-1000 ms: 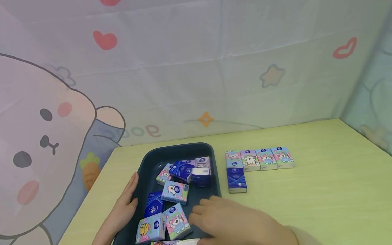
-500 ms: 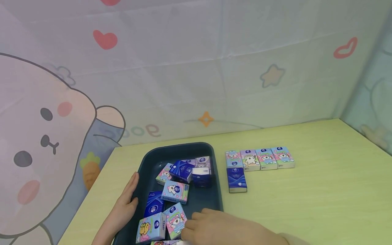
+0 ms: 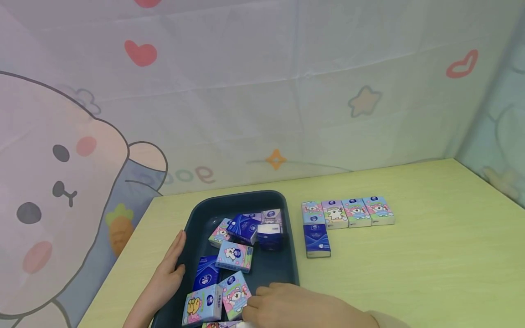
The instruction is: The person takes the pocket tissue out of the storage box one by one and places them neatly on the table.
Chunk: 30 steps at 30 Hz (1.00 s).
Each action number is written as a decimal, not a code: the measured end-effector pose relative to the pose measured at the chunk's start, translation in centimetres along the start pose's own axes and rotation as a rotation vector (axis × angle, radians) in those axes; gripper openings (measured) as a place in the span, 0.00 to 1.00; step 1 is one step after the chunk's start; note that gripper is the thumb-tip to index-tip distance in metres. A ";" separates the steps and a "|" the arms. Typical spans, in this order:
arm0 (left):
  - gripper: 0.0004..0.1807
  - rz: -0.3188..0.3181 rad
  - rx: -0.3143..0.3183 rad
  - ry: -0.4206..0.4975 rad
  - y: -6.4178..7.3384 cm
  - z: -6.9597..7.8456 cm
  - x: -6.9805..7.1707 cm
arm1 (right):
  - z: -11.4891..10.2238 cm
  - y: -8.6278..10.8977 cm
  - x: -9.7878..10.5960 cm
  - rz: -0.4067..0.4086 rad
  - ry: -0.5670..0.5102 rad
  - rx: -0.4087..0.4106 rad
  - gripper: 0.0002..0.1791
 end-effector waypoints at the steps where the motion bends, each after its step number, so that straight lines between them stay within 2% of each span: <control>1: 0.39 -0.001 -0.003 0.000 0.0 0.0 0.0 | 0.0 -0.1 -0.1 -0.003 -0.005 -0.001 0.21; 12: 0.39 -0.004 0.001 0.001 -0.1 -0.1 0.1 | 0.4 -0.3 -0.4 -0.035 -0.036 -0.020 0.20; 15: 0.39 -0.001 0.016 -0.006 0.0 -0.1 0.0 | 0.5 -0.2 -0.2 -0.031 -0.079 -0.038 0.19; 19: 0.39 0.000 0.026 -0.010 0.0 -0.2 0.0 | 1.0 0.1 0.3 0.012 -0.185 -0.071 0.18; 23: 0.38 0.003 0.028 -0.012 0.0 -0.1 0.0 | 1.7 0.7 1.1 0.056 -0.243 -0.105 0.18; 26: 0.38 0.005 0.032 -0.012 0.1 -0.1 0.0 | 2.3 1.1 1.6 0.101 -0.255 -0.123 0.16; 30: 0.38 0.006 0.033 -0.011 0.0 -0.1 0.0 | 3.6 1.6 2.4 0.150 -0.356 -0.156 0.11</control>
Point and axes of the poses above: each hand's wrist, its own y-axis away from the middle knuckle, its own x-axis out of the back of the hand, z = x × y, the point moved 6 cm from there along -y, towards the middle knuckle, and after that the axes turned 14 degrees about y, right-handed, at the moved point
